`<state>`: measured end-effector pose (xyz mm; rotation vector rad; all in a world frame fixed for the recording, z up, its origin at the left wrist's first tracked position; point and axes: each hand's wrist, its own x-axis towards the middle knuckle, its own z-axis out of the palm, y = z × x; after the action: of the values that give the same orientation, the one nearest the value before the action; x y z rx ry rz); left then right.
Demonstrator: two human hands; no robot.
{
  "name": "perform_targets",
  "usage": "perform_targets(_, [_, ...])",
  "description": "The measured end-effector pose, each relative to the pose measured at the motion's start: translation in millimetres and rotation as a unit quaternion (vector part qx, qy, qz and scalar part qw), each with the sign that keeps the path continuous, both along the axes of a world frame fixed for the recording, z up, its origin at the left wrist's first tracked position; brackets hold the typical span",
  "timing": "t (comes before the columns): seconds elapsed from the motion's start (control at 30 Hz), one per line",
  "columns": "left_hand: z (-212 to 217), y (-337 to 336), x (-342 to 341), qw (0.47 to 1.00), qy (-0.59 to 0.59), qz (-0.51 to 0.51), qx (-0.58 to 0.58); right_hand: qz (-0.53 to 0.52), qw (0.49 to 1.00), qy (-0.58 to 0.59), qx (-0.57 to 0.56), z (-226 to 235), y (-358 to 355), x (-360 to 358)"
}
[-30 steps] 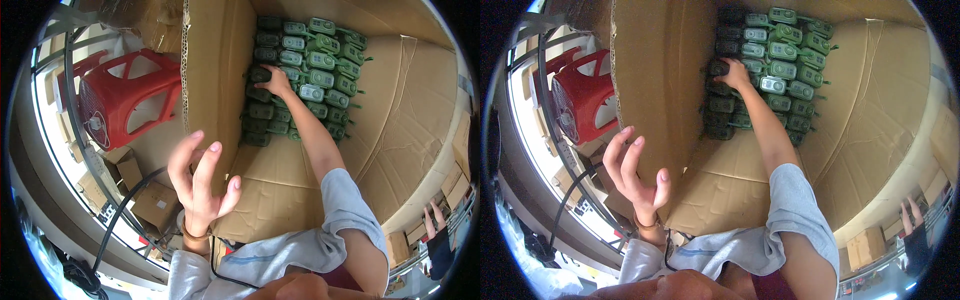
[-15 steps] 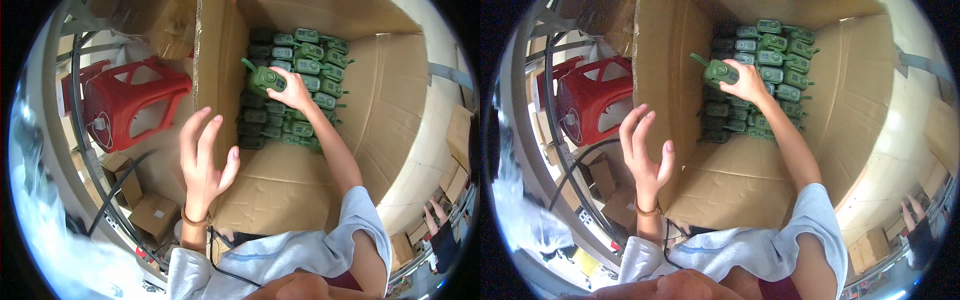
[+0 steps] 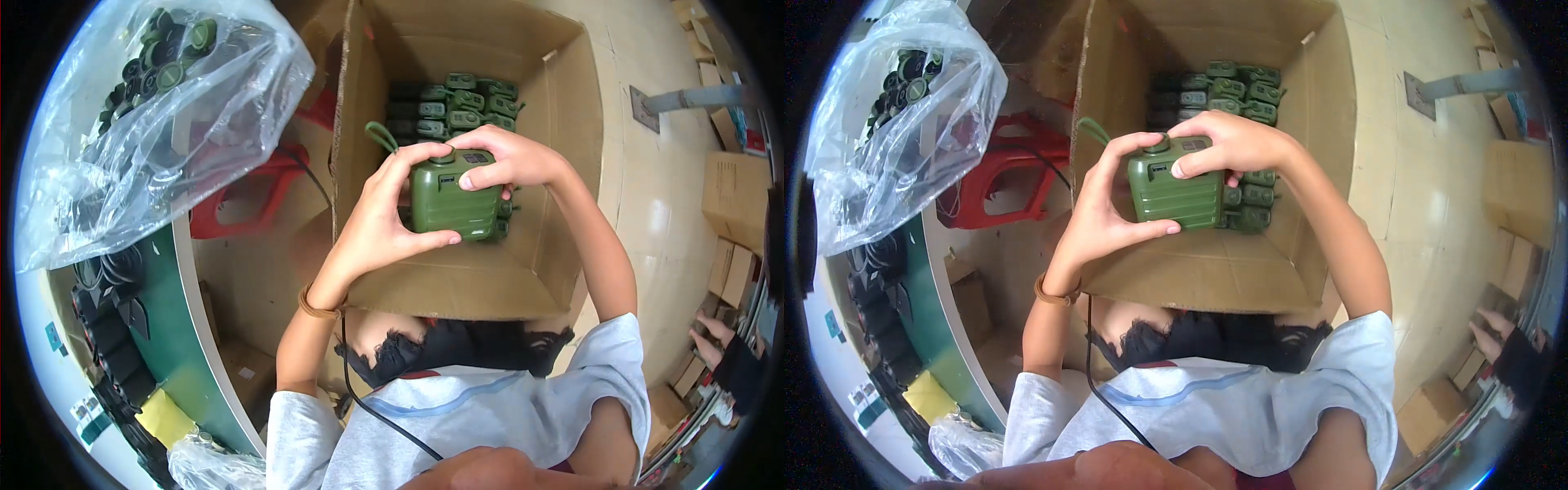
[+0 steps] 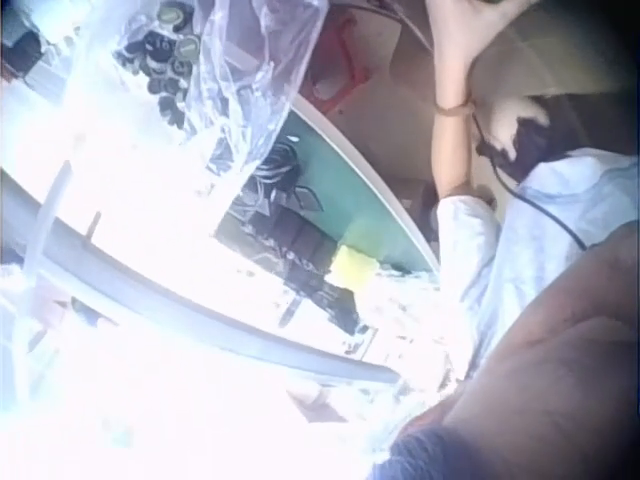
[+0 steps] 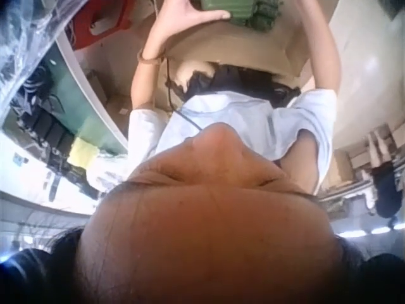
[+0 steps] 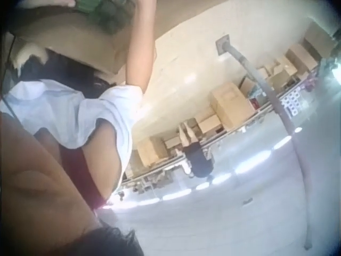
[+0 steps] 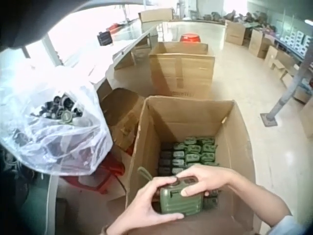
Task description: The person organizes and packs portable radios into a cardboard box by hand.
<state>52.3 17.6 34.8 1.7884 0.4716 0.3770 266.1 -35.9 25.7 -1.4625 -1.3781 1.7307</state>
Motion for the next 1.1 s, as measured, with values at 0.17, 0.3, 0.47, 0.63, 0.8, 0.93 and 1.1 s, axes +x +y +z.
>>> perform_targets(0.17, [3.9,-33.0,14.7,0.994,-0.040,-0.012,-0.099,-0.036,0.999,-0.024,0.009,12.6,-49.8,4.6])
perform_targets(0.3, [3.0,-47.7,31.4,0.988,-0.006,-0.061,-0.144,-0.073,0.997,-0.002,-0.038,10.3,-83.0,14.9])
perform_targets(0.47, [-7.7,-62.3,46.1,0.993,0.027,-0.106,-0.046,-0.102,0.993,-0.050,-0.018,8.8,-110.3,23.0])
perform_targets(0.63, [-26.1,-64.0,55.7,0.987,0.089,-0.134,0.006,-0.091,0.961,-0.241,0.102,-19.9,-138.1,-9.1])
perform_targets(0.8, [-88.8,-69.4,54.5,0.924,0.266,-0.247,0.120,-0.223,0.935,-0.261,0.095,-40.2,-186.1,-46.1])
perform_targets(0.93, [-187.5,-52.8,38.5,0.885,0.318,-0.302,0.158,-0.257,0.858,-0.349,0.276,-4.5,-216.9,-35.5])
perform_targets(1.1, [-290.5,-69.4,39.4,0.891,0.361,-0.249,0.116,-0.428,0.771,-0.458,0.115,-24.1,-238.4,-36.0])
